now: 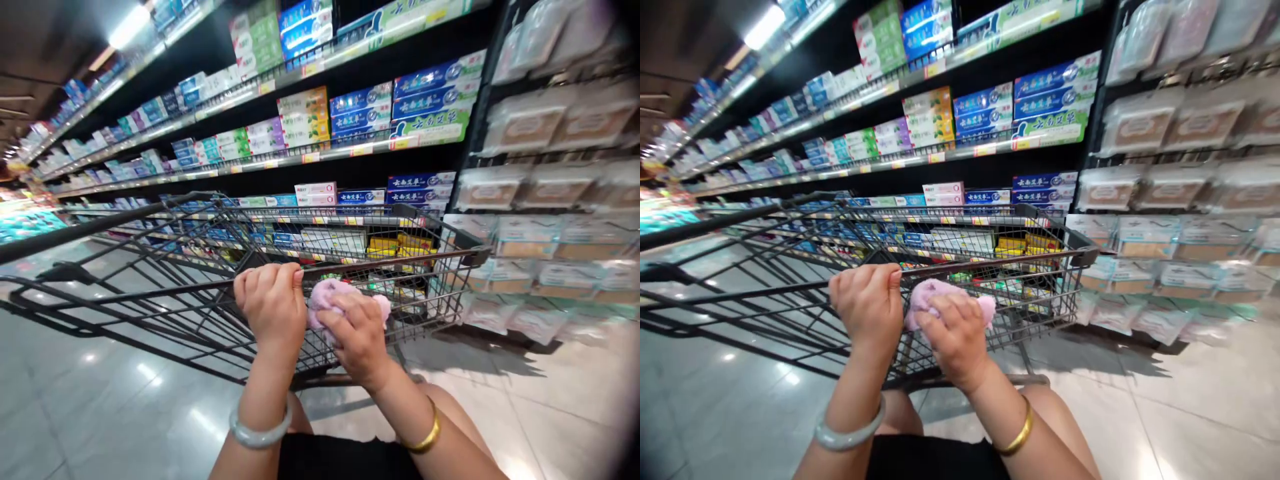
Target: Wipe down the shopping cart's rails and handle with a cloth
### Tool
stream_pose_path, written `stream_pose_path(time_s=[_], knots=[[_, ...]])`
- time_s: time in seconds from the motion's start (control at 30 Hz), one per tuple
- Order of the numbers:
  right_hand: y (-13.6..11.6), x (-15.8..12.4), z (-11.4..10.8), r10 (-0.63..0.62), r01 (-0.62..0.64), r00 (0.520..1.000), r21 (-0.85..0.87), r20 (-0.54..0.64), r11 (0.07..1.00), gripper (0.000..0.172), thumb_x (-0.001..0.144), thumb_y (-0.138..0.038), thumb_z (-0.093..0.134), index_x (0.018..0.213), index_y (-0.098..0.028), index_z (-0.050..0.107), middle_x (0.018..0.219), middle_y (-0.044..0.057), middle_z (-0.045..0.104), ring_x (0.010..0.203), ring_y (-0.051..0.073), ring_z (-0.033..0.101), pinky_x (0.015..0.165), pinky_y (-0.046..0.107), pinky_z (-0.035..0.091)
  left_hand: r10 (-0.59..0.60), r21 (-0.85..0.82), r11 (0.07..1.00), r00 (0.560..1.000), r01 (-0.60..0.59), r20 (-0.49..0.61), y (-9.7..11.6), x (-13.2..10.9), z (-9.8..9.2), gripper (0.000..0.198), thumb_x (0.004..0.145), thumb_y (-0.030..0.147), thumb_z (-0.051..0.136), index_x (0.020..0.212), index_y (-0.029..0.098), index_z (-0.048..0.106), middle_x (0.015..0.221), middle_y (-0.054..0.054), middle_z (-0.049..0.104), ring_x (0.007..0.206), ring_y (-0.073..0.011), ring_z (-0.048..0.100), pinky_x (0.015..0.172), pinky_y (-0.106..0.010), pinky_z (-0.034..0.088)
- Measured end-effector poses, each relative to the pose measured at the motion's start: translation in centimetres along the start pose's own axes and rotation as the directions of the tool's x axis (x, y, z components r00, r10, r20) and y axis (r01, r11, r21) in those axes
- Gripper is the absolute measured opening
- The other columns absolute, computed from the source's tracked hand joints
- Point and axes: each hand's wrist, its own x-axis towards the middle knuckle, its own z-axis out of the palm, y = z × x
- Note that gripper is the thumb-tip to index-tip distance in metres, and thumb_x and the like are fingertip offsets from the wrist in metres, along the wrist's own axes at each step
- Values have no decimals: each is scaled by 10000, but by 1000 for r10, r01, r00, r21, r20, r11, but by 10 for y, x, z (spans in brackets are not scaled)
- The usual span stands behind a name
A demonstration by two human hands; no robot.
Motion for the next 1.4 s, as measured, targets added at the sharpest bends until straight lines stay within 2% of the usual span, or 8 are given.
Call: stream_pose_path(time_s=[0.2, 0.3, 0.43, 0.63, 0.77, 0.97, 1.17, 1.4], knots=[[14, 21, -12, 213, -234, 946, -58, -245, 971, 311, 835, -68, 656, 1083, -254, 672, 1130, 73, 642, 1091, 252, 595, 952, 438, 494, 60, -82, 995, 993, -52, 99, 21, 8, -4, 227, 1019, 292, 518, 1073, 254, 735, 1015, -6, 770, 944, -224, 642, 920, -416, 376], [9, 28, -6, 228, -237, 959, -33, -170, 971, 323, 820, -66, 638, 1083, -247, 681, 1127, 73, 651, 1091, 257, 596, 945, 432, 504, 154, -146, 981, 966, -125, 207, 22, 17, -11, 249, 1020, 255, 508, 1163, 251, 712, 1072, 8, 779, 965, -209, 672, 890, -392, 403], [8, 36, -1, 200, -201, 971, 3, -133, 980, 322, 807, -63, 617, 1065, -241, 689, 1133, 67, 676, 1124, 261, 607, 966, 436, 499, 282, -153, 957, 918, -248, 279, -5, 30, -32, 253, 1026, 256, 495, 1174, 228, 699, 1118, -3, 778, 1022, -208, 683, 907, -373, 416], [-15, 59, 9, 361, -366, 906, 18, -223, 930, 298, 810, -64, 604, 1039, -233, 691, 1099, 64, 703, 1085, 249, 616, 964, 426, 483, 187, 195, 945, 921, -265, 343, -56, 35, -57, 432, 1057, 388, 386, 747, 218, 634, 748, -47, 730, 759, -253, 664, 748, -399, 346], [-39, 68, 19, 201, -196, 977, 67, -71, 978, 337, 798, -63, 622, 1062, -253, 712, 1114, 56, 706, 1097, 248, 611, 952, 405, 488, 122, 269, 942, 950, -202, 286, -61, 27, -51, 453, 1057, 386, 371, 697, 217, 587, 707, -50, 708, 711, -234, 637, 715, -387, 289], [-28, 59, 18, 387, -401, 845, 43, -368, 915, 331, 846, -79, 576, 1119, -245, 661, 1154, 82, 674, 1165, 267, 593, 1023, 482, 462, 69, 284, 950, 975, -129, 212, -52, 23, -42, 452, 1049, 376, 381, 678, 218, 585, 685, -51, 689, 709, -231, 604, 724, -392, 259], [-65, 41, 48, 201, -195, 968, 54, -152, 979, 379, 852, -126, 638, 1203, -270, 638, 1220, 77, 652, 1169, 263, 568, 1041, 450, 489, 64, 269, 956, 978, -116, 197, -44, 23, -43, 443, 1051, 372, 378, 677, 227, 567, 683, -42, 678, 722, -233, 591, 724, -396, 258], [-52, 38, 39, 317, -310, 908, 69, -273, 948, 433, 813, -138, 684, 1205, -316, 642, 1530, 84, 478, 1380, 329, 472, 1118, 574, 428, 61, 279, 954, 983, -109, 174, -39, 21, -43, 445, 1045, 381, 392, 664, 228, 563, 670, -39, 663, 711, -228, 577, 727, -397, 265]])
